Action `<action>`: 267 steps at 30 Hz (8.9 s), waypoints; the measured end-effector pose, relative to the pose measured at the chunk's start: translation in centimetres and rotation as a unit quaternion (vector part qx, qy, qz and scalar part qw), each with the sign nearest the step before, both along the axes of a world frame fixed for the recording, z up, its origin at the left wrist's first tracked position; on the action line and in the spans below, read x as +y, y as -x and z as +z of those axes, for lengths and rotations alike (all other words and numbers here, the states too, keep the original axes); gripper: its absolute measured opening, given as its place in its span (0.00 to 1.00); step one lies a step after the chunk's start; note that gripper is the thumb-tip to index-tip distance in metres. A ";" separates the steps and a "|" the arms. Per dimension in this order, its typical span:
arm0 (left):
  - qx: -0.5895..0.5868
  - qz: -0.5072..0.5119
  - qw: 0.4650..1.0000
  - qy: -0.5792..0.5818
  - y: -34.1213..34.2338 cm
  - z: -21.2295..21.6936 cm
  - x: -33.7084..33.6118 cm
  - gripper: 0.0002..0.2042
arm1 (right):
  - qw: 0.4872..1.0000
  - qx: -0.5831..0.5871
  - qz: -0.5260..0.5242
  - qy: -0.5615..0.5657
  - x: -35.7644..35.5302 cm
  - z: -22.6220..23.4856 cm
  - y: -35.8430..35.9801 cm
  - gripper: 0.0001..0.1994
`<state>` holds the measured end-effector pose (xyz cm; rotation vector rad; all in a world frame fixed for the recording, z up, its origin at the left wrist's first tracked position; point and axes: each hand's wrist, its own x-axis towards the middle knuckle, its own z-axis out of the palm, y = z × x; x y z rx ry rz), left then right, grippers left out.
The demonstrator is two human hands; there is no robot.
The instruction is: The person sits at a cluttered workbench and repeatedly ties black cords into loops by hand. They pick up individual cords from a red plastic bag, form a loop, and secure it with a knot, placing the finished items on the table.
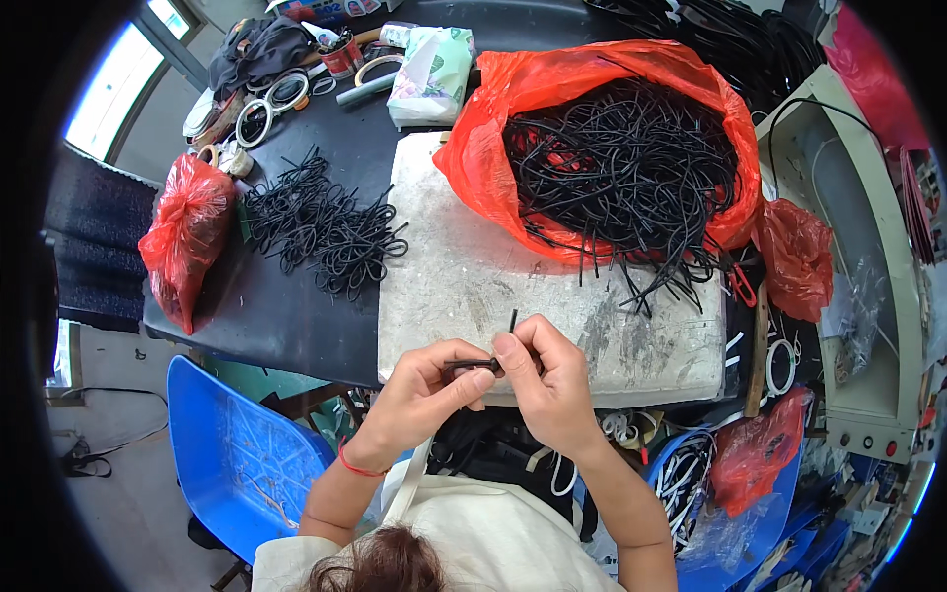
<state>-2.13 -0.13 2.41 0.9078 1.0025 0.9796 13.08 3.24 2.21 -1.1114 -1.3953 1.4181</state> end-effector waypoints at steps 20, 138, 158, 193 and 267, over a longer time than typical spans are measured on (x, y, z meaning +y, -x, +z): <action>0.031 0.083 0.995 -0.037 -0.1 -1.7 0.2 0.09 | 0.993 0.033 0.047 0.108 0.2 0.2 -0.6 0.05; 0.553 0.372 0.667 -0.333 4.1 0.0 4.4 0.12 | 0.713 -0.482 -0.138 -0.491 11.7 -1.3 -2.7 0.09; 0.206 -0.014 0.975 -0.077 2.2 1.2 1.3 0.08 | 0.794 -0.369 0.087 -0.475 2.9 2.7 -4.1 0.10; -0.211 0.121 0.962 0.120 0.6 -0.8 2.5 0.04 | 0.890 -0.274 -0.009 -0.365 1.6 1.5 -0.7 0.10; 0.102 0.030 0.993 -0.059 -0.7 -0.8 0.3 0.10 | 0.995 0.033 -0.058 0.076 0.7 -0.3 0.4 0.06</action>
